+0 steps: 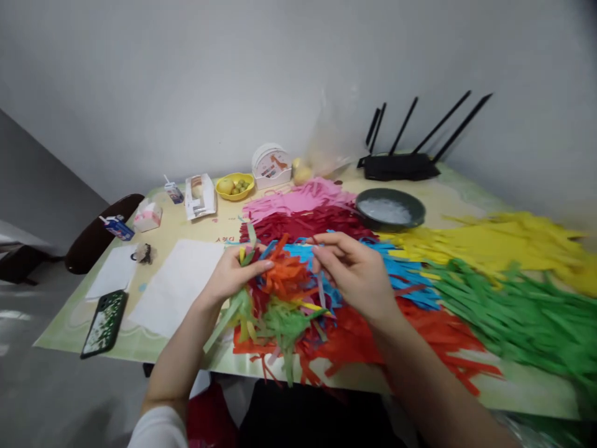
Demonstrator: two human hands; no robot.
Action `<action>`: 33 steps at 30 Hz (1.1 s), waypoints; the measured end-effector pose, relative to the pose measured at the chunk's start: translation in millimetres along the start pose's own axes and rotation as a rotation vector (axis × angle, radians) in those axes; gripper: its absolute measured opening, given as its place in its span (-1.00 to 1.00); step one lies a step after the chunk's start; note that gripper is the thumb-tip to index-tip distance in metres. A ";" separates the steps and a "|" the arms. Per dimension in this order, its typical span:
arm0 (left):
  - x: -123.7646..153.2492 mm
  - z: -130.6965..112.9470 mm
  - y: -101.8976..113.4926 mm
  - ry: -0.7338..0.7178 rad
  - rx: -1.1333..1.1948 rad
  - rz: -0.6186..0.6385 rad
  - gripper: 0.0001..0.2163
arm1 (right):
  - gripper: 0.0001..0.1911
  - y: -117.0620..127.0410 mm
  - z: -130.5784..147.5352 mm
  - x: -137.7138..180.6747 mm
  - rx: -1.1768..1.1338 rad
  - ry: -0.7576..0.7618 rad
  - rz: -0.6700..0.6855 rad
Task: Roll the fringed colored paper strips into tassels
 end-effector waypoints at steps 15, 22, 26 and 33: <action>-8.5 4.2 -71.6 0.144 0.418 0.083 -0.65 | -0.86 29.0 11.7 19.0 0.146 0.232 -0.082; 1.2 8.0 -63.9 0.061 0.309 -0.184 -0.68 | -0.84 23.1 22.5 43.4 0.504 0.334 -0.133; 3.8 8.6 -65.0 0.038 0.232 -0.192 -0.70 | -0.83 19.4 22.0 43.3 0.512 0.322 -0.128; 8.8 -1.9 -65.8 -0.213 -0.097 -0.225 -0.85 | -0.77 20.8 3.1 38.4 0.332 0.072 -0.013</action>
Point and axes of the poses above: each hand's wrist, its own x-axis away from the middle knuckle, its own y-axis out of the back of the hand, z = x × y, the point moved 5 cm from there along -x, towards the middle knuckle, and after that the axes turned 4 degrees about y, right-handed, at the moved point
